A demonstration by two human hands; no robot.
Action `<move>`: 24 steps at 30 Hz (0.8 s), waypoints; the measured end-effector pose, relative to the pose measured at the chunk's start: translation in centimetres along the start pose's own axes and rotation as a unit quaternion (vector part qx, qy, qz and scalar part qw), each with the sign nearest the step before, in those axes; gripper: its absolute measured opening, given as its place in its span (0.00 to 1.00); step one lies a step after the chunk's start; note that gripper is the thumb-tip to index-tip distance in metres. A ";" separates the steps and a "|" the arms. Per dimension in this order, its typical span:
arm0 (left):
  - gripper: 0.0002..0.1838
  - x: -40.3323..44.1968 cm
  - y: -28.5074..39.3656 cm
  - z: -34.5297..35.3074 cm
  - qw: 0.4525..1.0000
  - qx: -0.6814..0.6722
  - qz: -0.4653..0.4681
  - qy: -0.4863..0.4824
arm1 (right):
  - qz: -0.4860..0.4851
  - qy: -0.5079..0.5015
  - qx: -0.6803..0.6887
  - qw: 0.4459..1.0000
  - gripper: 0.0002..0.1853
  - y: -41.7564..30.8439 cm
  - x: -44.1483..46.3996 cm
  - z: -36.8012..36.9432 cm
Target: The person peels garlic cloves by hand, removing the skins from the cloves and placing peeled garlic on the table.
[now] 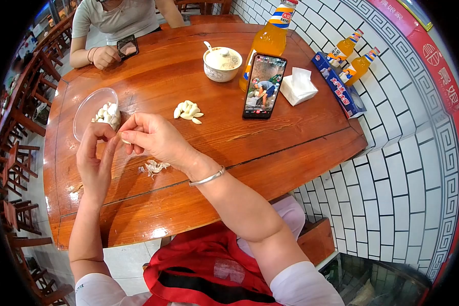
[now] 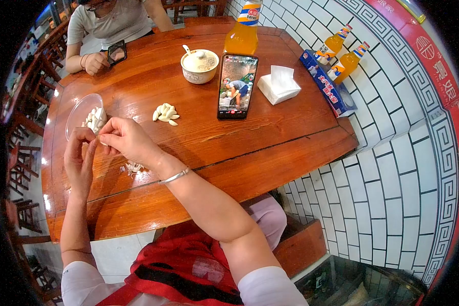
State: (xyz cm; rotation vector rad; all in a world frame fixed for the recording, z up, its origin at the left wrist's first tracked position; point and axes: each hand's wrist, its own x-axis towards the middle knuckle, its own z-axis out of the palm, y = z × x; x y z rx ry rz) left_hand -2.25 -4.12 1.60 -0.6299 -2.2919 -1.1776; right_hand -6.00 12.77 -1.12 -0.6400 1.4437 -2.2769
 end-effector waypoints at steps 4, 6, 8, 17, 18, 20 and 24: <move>0.06 0.0 0.1 0.0 1.000 0.016 0.003 -0.002 | -0.001 0.002 -0.010 1.000 0.07 -0.2 0.0 0.0; 0.06 -0.1 0.0 0.1 1.000 0.018 0.003 0.002 | -0.005 0.002 -0.006 1.000 0.07 -0.2 -0.1 0.1; 0.06 -0.1 -0.1 0.3 1.000 0.020 0.008 0.010 | -0.005 0.006 -0.005 1.000 0.07 -0.2 -0.1 0.2; 0.06 -0.2 -0.2 0.4 1.000 0.004 -0.004 0.020 | -0.026 0.019 -0.013 0.999 0.06 0.3 0.1 0.2; 0.06 -0.2 -0.2 0.3 1.000 0.011 -0.006 0.016 | -0.026 0.019 -0.010 0.999 0.06 0.3 0.1 0.3; 0.05 -0.2 -0.1 0.2 1.000 0.024 -0.011 0.010 | -0.026 0.020 -0.010 0.999 0.06 0.3 0.1 0.3; 0.05 -0.3 -0.3 0.3 1.000 0.021 -0.008 0.007 | -0.039 0.021 -0.018 0.999 0.06 0.5 0.2 0.3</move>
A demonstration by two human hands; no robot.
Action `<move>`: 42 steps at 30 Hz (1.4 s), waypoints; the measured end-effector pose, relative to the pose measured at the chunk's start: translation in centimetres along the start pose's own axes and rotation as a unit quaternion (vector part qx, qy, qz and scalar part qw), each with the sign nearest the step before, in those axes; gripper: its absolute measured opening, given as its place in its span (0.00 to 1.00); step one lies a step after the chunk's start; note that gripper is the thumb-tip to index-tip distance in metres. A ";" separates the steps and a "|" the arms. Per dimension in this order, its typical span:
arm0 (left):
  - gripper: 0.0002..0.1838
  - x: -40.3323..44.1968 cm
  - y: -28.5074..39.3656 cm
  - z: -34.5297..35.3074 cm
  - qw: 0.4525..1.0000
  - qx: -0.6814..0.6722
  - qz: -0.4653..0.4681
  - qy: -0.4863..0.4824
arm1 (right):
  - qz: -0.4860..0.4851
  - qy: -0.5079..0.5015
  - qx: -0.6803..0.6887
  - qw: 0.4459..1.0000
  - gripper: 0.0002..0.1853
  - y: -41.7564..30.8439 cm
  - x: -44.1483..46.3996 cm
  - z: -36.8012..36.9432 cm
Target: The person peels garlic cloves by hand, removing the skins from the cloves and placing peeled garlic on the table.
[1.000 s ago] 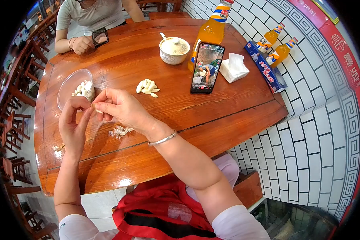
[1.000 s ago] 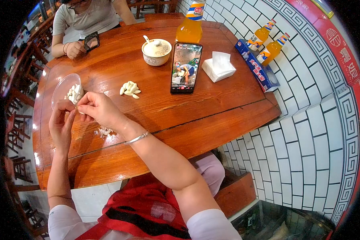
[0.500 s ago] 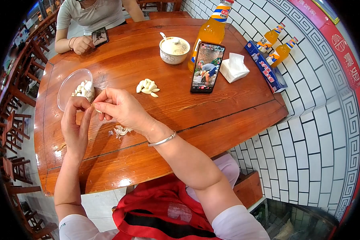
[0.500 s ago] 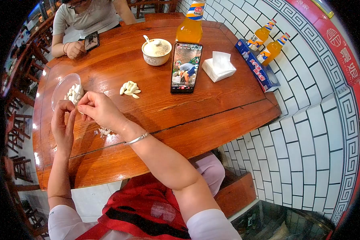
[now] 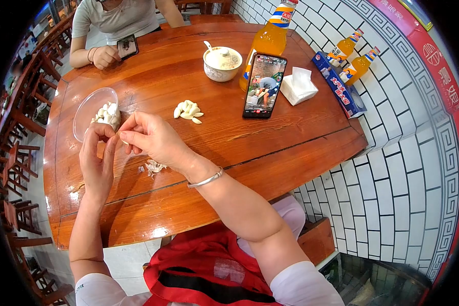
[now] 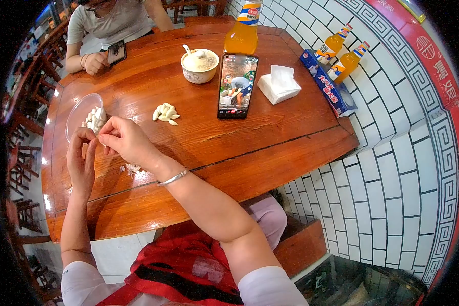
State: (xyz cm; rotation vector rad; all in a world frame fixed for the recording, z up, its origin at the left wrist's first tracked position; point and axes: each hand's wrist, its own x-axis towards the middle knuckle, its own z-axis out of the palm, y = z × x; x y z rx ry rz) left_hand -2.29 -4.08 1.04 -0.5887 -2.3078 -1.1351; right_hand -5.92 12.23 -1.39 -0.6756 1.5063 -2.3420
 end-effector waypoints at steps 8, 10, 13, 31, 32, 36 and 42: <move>0.05 0.1 0.3 0.1 0.999 0.037 0.031 -0.004 | 0.019 0.001 0.019 1.000 0.05 0.1 -0.1 0.2; 0.05 0.0 0.2 0.2 0.998 0.053 0.043 -0.007 | 0.017 0.000 0.029 0.999 0.06 0.2 -0.1 0.2; 0.06 -0.2 0.3 0.3 0.997 0.056 0.049 0.000 | 0.017 -0.003 0.043 0.999 0.07 0.2 0.0 0.2; 0.04 -0.4 0.3 0.2 0.999 -0.007 -0.003 0.039 | 0.032 -0.017 0.088 0.996 0.09 -0.3 -0.2 0.4; 0.04 -0.4 0.3 0.2 1.000 -0.001 -0.004 0.031 | 0.033 -0.014 0.089 0.995 0.09 -0.2 -0.2 0.4; 0.03 -0.4 0.0 0.4 1.000 0.003 0.017 0.018 | 0.019 -0.002 0.091 0.996 0.09 0.0 -0.1 0.3; 0.05 -0.3 0.4 0.5 0.999 0.009 0.026 0.016 | 0.015 0.017 0.101 0.995 0.08 0.0 -0.1 0.0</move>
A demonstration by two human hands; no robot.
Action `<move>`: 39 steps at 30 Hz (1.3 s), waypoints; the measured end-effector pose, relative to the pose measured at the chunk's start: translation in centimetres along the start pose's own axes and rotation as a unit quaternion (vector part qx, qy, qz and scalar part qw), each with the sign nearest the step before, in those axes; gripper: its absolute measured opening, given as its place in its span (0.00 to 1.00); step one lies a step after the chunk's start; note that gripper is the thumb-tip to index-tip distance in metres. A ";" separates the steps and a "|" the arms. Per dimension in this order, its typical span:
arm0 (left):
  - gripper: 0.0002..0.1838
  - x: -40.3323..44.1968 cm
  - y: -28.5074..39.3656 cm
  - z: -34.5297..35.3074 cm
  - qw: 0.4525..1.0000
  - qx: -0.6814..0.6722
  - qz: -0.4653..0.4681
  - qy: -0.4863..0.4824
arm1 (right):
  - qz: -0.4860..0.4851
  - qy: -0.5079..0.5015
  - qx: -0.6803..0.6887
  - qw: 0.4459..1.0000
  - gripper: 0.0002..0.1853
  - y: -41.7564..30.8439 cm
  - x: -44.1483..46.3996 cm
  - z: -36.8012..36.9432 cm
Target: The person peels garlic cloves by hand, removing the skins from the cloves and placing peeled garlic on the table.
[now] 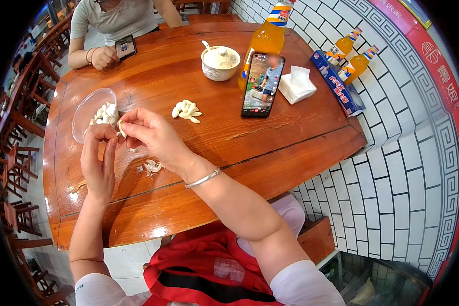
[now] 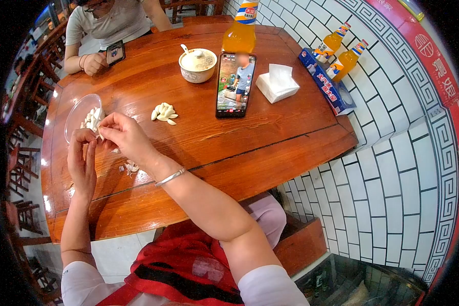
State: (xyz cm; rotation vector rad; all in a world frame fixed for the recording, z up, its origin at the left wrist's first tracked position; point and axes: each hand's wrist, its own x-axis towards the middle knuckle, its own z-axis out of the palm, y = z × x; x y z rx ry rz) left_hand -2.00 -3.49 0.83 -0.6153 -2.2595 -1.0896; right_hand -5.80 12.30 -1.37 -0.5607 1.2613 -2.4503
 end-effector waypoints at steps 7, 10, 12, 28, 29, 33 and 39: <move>0.07 0.1 0.5 0.0 1.000 0.014 0.015 -0.005 | -0.003 0.031 -0.009 0.999 0.07 0.2 0.1 -0.3; 0.07 0.1 0.7 0.1 1.000 0.011 0.019 -0.007 | -0.004 0.041 -0.018 0.999 0.07 0.2 0.2 -0.3; 0.07 0.0 0.8 0.1 1.000 0.012 0.022 -0.008 | -0.001 0.043 -0.018 0.999 0.08 0.2 0.2 -0.3; 0.04 -0.4 0.7 0.1 0.982 -0.172 -0.060 -0.058 | -0.008 0.052 0.050 0.997 0.05 0.2 0.2 -0.4; 0.04 -0.4 0.7 0.1 0.981 -0.175 -0.063 -0.061 | -0.008 0.054 0.050 0.997 0.05 0.2 0.2 -0.4; 0.03 -0.4 0.8 0.1 0.974 -0.204 -0.074 -0.065 | -0.006 0.055 0.051 0.997 0.05 0.3 0.2 -0.4; 0.04 -0.9 0.7 0.0 0.980 -0.162 -0.047 -0.103 | -0.007 0.078 0.052 0.996 0.06 0.0 0.2 -0.7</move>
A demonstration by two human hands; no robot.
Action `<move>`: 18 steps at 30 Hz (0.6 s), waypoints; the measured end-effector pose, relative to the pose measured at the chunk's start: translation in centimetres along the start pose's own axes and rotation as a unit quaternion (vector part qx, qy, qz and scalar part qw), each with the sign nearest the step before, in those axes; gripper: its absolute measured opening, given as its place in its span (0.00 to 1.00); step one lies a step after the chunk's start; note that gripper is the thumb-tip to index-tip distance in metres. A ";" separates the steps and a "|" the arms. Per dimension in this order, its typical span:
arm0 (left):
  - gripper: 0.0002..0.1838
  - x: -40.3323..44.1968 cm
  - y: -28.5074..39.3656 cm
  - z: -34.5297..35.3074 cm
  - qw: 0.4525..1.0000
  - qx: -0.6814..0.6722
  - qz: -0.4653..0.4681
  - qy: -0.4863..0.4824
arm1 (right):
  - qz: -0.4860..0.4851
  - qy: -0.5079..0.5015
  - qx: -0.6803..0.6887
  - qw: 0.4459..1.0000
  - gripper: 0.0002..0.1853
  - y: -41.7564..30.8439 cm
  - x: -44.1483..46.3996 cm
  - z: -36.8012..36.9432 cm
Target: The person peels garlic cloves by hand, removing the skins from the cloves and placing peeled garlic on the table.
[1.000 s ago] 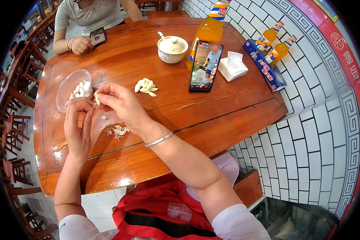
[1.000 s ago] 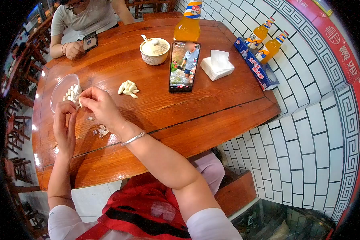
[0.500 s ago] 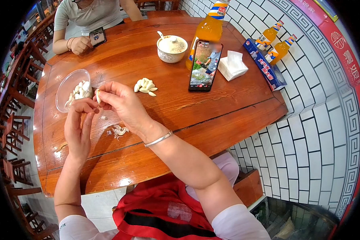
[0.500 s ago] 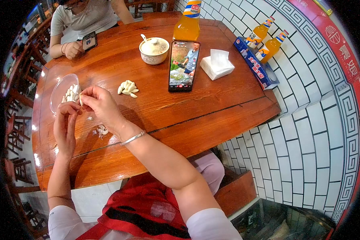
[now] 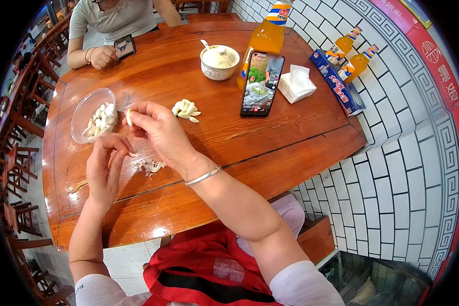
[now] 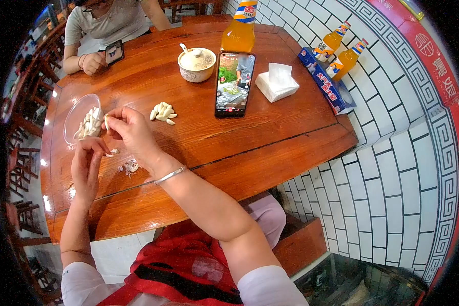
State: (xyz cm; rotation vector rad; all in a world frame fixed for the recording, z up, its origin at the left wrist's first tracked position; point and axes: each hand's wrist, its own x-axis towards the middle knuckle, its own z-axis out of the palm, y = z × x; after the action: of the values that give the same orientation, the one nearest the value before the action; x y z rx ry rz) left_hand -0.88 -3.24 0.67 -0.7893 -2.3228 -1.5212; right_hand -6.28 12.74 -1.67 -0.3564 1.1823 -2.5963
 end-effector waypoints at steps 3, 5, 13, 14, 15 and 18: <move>0.06 0.2 0.7 0.3 0.997 0.064 0.036 -0.010 | 0.008 0.007 -0.004 1.000 0.07 -0.2 0.1 -0.2; 0.07 0.3 0.8 0.4 0.995 0.085 0.053 0.002 | 0.009 0.004 -0.004 1.000 0.08 -0.1 0.2 -0.2; 0.08 0.7 1.5 0.5 0.987 0.149 0.061 -0.017 | 0.000 0.002 -0.009 1.000 0.08 -0.2 0.0 0.0; 0.08 0.7 1.5 0.5 0.986 0.155 0.063 -0.020 | 0.000 0.000 -0.008 1.000 0.08 -0.2 0.0 -0.1; 0.08 0.7 1.5 0.5 0.985 0.158 0.065 -0.022 | 0.000 -0.001 -0.006 1.000 0.09 -0.2 0.0 -0.1; 0.07 0.7 1.3 0.4 0.985 0.157 0.061 -0.022 | 0.002 0.001 -0.007 1.000 0.09 -0.3 0.0 0.0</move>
State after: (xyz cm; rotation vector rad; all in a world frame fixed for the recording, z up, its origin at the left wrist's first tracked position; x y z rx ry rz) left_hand -0.67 -2.25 1.82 -0.8681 -2.4139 -1.0614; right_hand -6.29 12.91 -1.44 -0.3533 1.2024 -2.5863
